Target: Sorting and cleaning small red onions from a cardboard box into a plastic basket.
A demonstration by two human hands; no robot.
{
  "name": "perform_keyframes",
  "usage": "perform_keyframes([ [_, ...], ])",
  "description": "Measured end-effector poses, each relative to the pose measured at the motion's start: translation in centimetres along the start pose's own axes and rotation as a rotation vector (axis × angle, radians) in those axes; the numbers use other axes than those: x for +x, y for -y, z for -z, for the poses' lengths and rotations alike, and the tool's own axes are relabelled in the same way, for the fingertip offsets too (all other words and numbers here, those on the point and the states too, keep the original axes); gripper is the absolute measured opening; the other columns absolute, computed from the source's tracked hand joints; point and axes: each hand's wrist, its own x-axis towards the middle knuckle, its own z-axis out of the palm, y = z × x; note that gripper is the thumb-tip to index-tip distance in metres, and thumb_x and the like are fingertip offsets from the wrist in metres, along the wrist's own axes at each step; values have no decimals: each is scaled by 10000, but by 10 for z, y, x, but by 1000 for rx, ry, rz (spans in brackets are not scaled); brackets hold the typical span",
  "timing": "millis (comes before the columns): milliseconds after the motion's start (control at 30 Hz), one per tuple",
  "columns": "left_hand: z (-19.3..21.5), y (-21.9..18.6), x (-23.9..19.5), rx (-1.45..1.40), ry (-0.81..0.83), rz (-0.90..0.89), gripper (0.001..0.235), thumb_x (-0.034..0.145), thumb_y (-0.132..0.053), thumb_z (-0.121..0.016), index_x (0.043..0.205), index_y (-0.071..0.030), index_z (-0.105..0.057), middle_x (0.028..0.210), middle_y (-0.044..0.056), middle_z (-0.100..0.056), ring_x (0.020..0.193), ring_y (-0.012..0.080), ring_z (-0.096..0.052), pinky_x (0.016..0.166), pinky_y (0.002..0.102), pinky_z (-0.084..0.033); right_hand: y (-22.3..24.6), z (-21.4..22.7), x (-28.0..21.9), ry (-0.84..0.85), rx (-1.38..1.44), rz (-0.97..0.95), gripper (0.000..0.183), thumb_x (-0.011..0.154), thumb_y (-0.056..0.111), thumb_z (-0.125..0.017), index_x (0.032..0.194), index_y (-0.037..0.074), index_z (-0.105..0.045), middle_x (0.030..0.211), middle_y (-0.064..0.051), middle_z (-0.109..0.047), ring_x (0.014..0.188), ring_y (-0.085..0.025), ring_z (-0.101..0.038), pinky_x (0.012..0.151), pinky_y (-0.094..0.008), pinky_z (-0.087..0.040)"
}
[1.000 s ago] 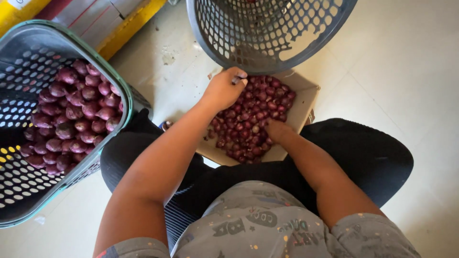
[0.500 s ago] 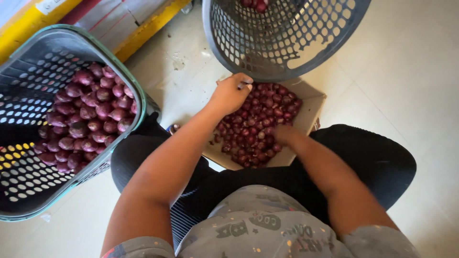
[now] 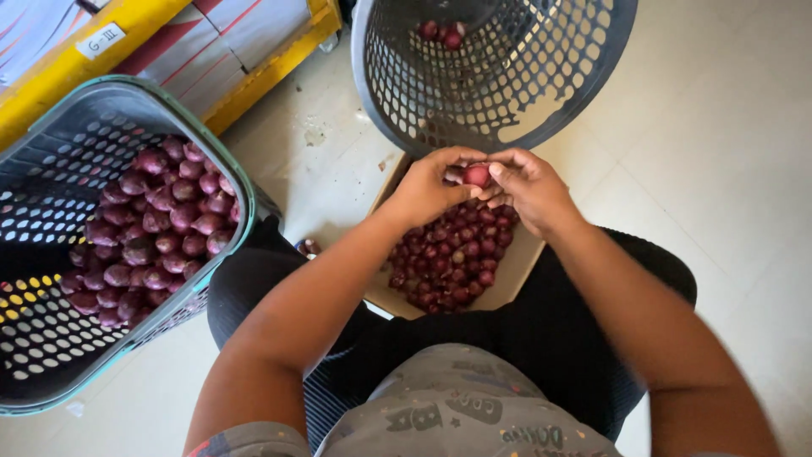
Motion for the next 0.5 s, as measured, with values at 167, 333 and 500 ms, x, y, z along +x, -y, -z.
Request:
perform_keyframes([
  [167,-5,-6,0,1,-68,74,482,832,-106,-844,1271,-56,-652,1135,54,-732,976,125,-691,894,286,-583,-17,5,17,-100,-237,213,104,1071,123,-644,1124,36,-627,965,-63,-697,813,-125,-676,706,-269,-567],
  [333,-5,-5,4,62,-124,103,422,839,-117,-860,1209,-39,-672,1058,48,-739,904,107,-669,843,275,-573,-22,11,28,-49,-294,296,92,1080,102,-642,1123,37,-594,1018,-44,-673,877,-98,-672,747,-270,-590],
  [500,-8,18,6,22,-174,36,267,887,-86,-809,1127,-35,-701,1025,30,-723,901,93,-660,815,266,-557,-30,7,32,63,-40,162,246,999,25,-646,1219,38,-537,1170,-59,-651,1089,-114,-671,932,-274,-581],
])
